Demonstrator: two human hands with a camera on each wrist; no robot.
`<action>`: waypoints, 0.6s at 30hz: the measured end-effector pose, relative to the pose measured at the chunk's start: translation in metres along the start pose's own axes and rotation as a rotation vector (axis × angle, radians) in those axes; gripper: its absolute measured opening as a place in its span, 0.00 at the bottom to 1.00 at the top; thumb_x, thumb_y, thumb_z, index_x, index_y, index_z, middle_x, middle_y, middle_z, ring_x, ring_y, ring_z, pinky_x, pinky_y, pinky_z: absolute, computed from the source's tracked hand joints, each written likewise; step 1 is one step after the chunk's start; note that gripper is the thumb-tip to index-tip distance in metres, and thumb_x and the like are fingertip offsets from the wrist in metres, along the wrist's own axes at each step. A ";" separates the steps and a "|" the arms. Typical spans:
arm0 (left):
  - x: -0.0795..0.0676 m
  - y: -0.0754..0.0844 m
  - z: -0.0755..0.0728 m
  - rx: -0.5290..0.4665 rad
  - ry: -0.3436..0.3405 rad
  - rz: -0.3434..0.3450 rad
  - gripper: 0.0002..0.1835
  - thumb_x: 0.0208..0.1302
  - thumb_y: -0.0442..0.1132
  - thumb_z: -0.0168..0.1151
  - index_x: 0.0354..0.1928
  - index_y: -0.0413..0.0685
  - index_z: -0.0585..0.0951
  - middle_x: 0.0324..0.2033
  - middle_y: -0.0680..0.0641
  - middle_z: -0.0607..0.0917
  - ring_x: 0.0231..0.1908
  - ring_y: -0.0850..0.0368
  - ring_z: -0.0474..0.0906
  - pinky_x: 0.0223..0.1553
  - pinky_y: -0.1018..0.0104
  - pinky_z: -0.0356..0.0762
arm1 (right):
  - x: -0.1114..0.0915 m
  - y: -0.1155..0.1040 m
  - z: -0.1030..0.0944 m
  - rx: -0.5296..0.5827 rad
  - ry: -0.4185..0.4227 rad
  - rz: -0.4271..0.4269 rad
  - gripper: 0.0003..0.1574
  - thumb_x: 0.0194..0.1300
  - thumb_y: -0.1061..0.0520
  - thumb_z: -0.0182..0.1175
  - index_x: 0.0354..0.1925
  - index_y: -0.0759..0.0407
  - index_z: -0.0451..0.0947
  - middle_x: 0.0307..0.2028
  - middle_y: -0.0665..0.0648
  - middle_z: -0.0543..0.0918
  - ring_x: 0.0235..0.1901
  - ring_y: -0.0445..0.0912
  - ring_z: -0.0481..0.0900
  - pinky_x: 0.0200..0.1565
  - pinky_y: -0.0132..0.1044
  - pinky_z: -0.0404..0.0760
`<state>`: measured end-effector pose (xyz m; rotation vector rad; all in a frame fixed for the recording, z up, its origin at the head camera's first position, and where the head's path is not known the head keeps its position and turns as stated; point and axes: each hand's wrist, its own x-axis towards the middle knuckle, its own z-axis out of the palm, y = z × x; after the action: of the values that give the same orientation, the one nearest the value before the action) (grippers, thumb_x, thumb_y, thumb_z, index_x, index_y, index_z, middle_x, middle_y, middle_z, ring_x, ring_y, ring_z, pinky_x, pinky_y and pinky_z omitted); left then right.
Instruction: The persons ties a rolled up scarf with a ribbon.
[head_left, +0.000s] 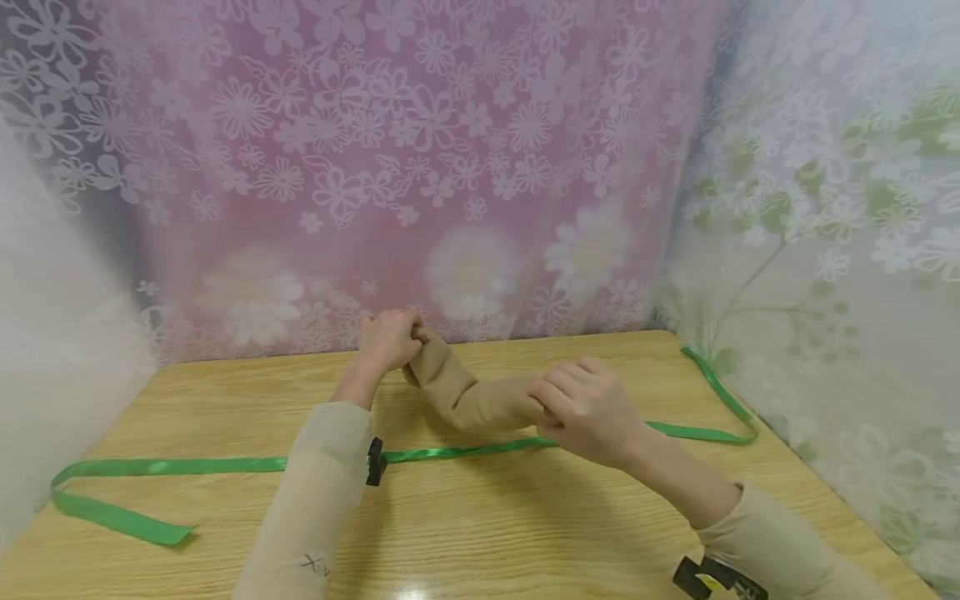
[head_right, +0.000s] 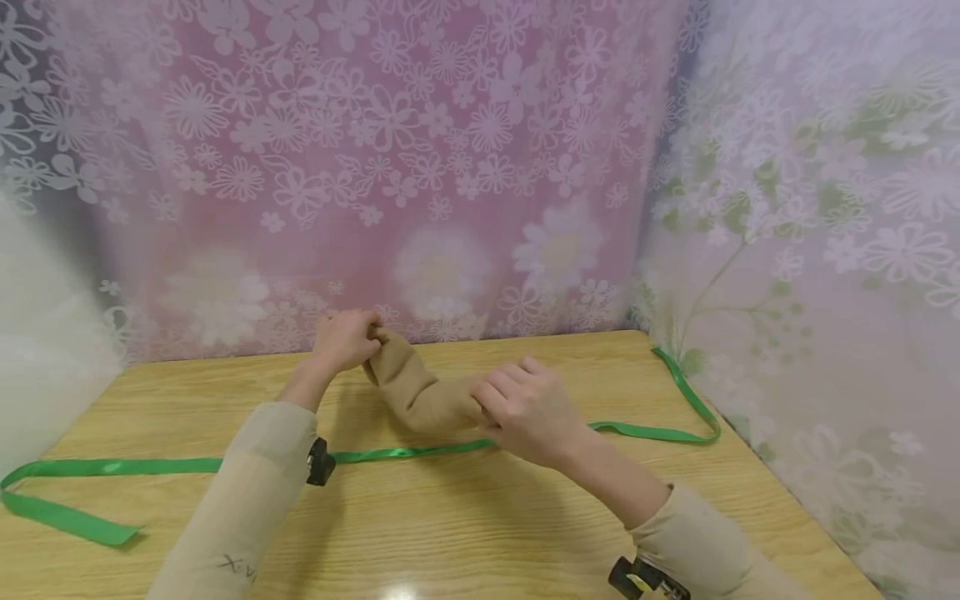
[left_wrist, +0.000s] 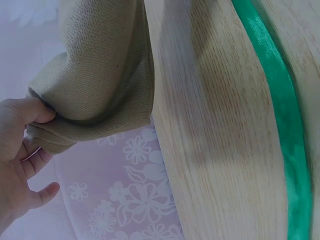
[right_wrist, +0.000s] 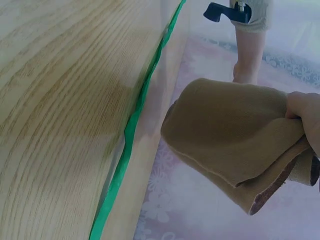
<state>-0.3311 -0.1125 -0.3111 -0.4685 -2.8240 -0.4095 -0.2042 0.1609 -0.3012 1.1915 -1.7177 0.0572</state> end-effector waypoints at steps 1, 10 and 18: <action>0.001 0.001 0.000 0.002 -0.006 -0.001 0.13 0.61 0.37 0.57 0.48 0.49 0.81 0.44 0.46 0.82 0.46 0.45 0.75 0.58 0.39 0.55 | 0.000 -0.001 -0.001 -0.002 -0.008 0.004 0.11 0.51 0.61 0.46 0.27 0.57 0.76 0.22 0.52 0.78 0.24 0.48 0.77 0.24 0.36 0.68; 0.005 0.010 0.002 0.047 -0.032 0.011 0.11 0.61 0.37 0.56 0.45 0.52 0.81 0.41 0.46 0.82 0.45 0.45 0.75 0.57 0.37 0.55 | 0.004 -0.013 -0.006 -0.017 -0.054 0.026 0.12 0.50 0.63 0.44 0.27 0.57 0.76 0.22 0.52 0.78 0.25 0.47 0.77 0.26 0.36 0.70; 0.006 0.019 0.005 0.091 -0.026 0.030 0.11 0.60 0.36 0.57 0.43 0.54 0.82 0.40 0.47 0.82 0.43 0.49 0.74 0.49 0.47 0.61 | 0.008 -0.023 -0.005 -0.054 -0.047 0.006 0.14 0.49 0.65 0.44 0.27 0.58 0.77 0.22 0.51 0.77 0.24 0.46 0.77 0.25 0.34 0.69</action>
<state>-0.3311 -0.0918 -0.3096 -0.5008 -2.8424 -0.2699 -0.1839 0.1462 -0.3033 1.1564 -1.7531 -0.0137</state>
